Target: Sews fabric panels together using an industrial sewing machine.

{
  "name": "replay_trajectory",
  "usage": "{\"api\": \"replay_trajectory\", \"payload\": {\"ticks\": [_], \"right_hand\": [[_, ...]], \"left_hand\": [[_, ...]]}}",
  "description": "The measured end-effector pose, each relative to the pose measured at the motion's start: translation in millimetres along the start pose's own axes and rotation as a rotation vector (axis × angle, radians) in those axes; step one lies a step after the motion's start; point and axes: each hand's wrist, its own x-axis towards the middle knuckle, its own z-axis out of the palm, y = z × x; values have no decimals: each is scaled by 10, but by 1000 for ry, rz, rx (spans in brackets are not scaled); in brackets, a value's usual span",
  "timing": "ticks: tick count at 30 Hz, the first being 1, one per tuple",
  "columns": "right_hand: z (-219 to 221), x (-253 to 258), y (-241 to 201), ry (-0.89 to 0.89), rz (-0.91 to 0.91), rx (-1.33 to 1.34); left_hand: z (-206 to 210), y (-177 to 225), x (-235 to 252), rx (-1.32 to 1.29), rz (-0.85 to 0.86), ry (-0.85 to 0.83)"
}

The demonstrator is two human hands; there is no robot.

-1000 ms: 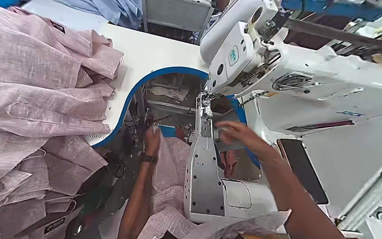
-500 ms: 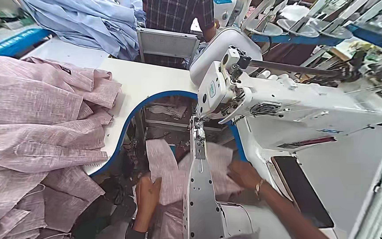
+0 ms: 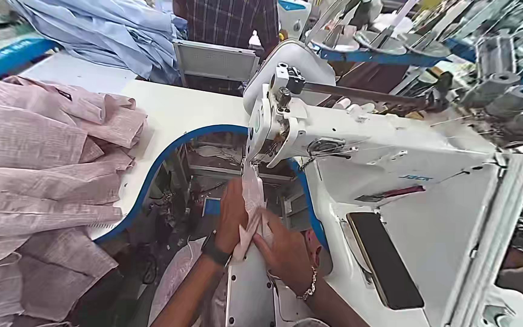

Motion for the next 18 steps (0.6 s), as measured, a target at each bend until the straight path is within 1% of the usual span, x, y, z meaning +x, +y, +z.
{"api": "replay_trajectory", "payload": {"ticks": [1,2,3,4,5,6,7,8,10,12,14,15,17,18], "right_hand": [[-149,116,120,-149,231,-6],[-272,269,314,-295,426,-9],[-343,399,528,-396,550,-13],[-351,467,670,-440,594,-23],[-323,489,699,-431,582,-17],[-285,541,652,-365,511,4],[-229,604,554,-275,413,40],[-167,646,439,-208,342,83],[-59,711,251,-158,293,144],[-18,652,209,-146,253,101],[12,545,257,-72,177,55],[26,505,299,-21,145,45],[42,468,378,80,82,93],[36,479,401,108,54,161]], "left_hand": [[27,24,-77,31,-50,-1],[34,7,-175,68,-39,43],[61,-20,-276,114,11,136],[89,-61,-350,159,105,237],[112,-89,-366,195,215,312],[133,-80,-316,198,288,337],[142,-63,-269,184,297,295],[137,-40,-268,173,244,222],[22,21,-264,143,45,-7],[-34,28,-200,141,-42,-158],[-85,67,-20,193,-126,-311],[-93,84,53,199,-148,-343],[-69,55,47,160,-100,-275],[-49,-2,-10,141,-18,-199]]}}
